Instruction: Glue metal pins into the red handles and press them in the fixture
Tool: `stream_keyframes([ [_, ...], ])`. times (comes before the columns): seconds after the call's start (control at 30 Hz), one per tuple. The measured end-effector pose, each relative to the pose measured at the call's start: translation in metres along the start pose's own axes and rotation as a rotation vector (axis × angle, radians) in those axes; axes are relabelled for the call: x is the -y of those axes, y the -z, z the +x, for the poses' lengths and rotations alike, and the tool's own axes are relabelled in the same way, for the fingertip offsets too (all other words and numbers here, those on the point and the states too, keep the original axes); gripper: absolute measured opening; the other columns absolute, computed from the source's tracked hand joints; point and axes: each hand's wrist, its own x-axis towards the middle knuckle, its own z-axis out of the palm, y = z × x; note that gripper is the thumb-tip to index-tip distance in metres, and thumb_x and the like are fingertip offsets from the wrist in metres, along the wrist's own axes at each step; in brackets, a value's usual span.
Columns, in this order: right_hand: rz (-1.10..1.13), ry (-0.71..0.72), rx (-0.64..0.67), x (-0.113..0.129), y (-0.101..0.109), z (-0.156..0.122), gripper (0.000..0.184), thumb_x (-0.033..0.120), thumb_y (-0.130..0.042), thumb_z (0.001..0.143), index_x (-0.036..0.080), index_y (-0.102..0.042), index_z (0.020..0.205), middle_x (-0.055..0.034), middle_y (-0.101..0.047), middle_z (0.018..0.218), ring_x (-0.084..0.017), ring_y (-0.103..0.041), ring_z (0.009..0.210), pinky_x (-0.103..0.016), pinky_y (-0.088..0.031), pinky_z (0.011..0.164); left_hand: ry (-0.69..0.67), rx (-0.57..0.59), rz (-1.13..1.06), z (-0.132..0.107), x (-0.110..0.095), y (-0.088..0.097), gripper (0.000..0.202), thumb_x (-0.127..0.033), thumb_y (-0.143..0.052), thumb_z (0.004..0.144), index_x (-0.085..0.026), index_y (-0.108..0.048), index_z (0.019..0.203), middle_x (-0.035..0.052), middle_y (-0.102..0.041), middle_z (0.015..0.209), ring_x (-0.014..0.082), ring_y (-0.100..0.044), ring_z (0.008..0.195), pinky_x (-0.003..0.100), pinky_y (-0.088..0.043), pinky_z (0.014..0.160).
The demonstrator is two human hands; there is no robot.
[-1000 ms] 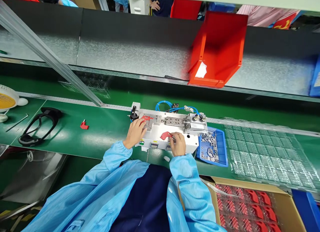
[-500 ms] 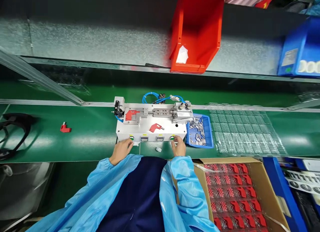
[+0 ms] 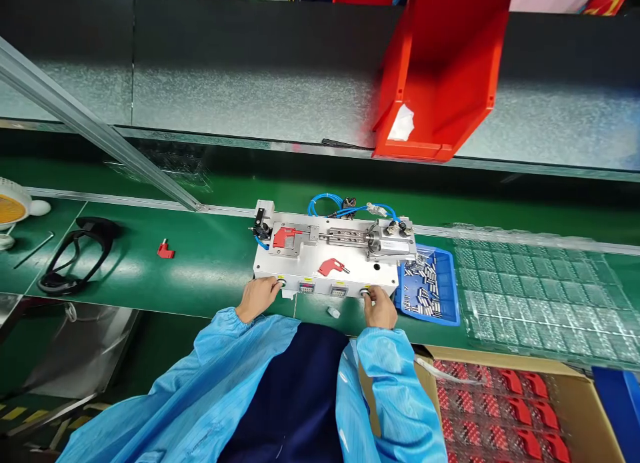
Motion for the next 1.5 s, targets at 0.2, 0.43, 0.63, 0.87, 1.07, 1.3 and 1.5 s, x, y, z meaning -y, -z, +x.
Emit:
stream_keyframes([
  [0.2, 0.123, -0.056, 0.068, -0.007, -0.004, -0.013, 0.037, 0.043, -0.061, 0.083, 0.02, -0.065, 0.112, -0.0105, -0.074, 0.099, -0.025, -0.07, 0.084, -0.039, -0.058, 0.076, -0.129, 0.043, -0.006, -0.003, 0.007, 0.01, 0.033, -0.035, -0.05, 0.105, -0.02, -0.076, 0.09, 0.0121, -0.08, 0.093, 0.0289, -0.076, 0.094, 0.034, -0.051, 0.079],
  [0.43, 0.039, -0.218, 0.209, -0.014, -0.036, -0.083, 0.011, 0.029, -0.062, 0.081, 0.023, -0.063, 0.089, -0.0048, -0.063, 0.092, -0.02, -0.064, 0.077, -0.036, -0.057, 0.079, -0.598, -0.142, -0.236, -0.002, -0.044, 0.013, 0.018, -0.027, -0.054, 0.102, -0.024, -0.069, 0.112, 0.0061, -0.074, 0.113, 0.0225, -0.069, 0.105, 0.034, -0.054, 0.092],
  [0.63, -0.025, -0.235, 0.235, -0.01, -0.045, -0.102, 0.011, 0.022, -0.063, 0.081, 0.024, -0.055, 0.075, 0.0005, -0.049, 0.083, -0.018, -0.058, 0.075, -0.032, -0.05, 0.073, -0.651, -0.265, -0.054, 0.033, -0.11, 0.024, 0.032, -0.015, -0.054, 0.099, -0.02, -0.06, 0.13, 0.014, -0.062, 0.131, 0.0289, -0.059, 0.118, 0.044, -0.052, 0.099],
  [0.87, -0.044, -0.276, 0.191, -0.003, -0.041, -0.098, 0.017, 0.021, -0.063, 0.083, 0.023, -0.053, 0.07, 0.0035, -0.042, 0.077, -0.014, -0.053, 0.069, -0.026, -0.042, 0.066, -0.559, -0.131, -0.051, 0.046, -0.123, 0.035, 0.021, -0.015, -0.051, 0.102, -0.017, -0.065, 0.117, 0.0151, -0.063, 0.121, 0.0281, -0.065, 0.113, 0.039, -0.055, 0.093],
  [1.07, -0.027, -0.266, 0.211, -0.002, -0.039, -0.089, 0.024, 0.022, -0.065, 0.083, 0.023, -0.051, 0.063, 0.0037, -0.041, 0.071, -0.015, -0.051, 0.064, -0.027, -0.041, 0.064, -0.768, 0.33, -1.133, 0.003, -0.08, 0.054, 0.042, -0.052, -0.06, 0.101, -0.015, -0.068, 0.119, 0.0131, -0.074, 0.116, 0.0237, -0.072, 0.103, 0.036, -0.055, 0.095],
  [1.3, 0.011, -0.129, 0.166, 0.01, -0.028, -0.08, 0.031, 0.029, -0.055, 0.092, 0.026, -0.045, 0.062, 0.0015, -0.043, 0.064, -0.019, -0.053, 0.068, -0.033, -0.045, 0.07, -0.802, 0.609, -1.607, -0.04, -0.062, 0.084, 0.061, -0.062, -0.075, 0.088, -0.015, -0.067, 0.127, 0.0204, -0.076, 0.12, 0.0267, -0.079, 0.089, 0.034, -0.06, 0.077],
  [1.5, 0.008, -0.104, 0.161, 0.023, -0.02, -0.082, 0.031, 0.034, -0.053, 0.091, 0.026, -0.045, 0.062, 0.001, -0.046, 0.063, -0.019, -0.053, 0.065, -0.033, -0.047, 0.069, -0.767, 0.596, -1.67, -0.043, -0.061, 0.086, 0.062, -0.061, -0.077, 0.087, -0.016, -0.067, 0.128, 0.0199, -0.077, 0.119, 0.0253, -0.078, 0.085, 0.035, -0.06, 0.078],
])
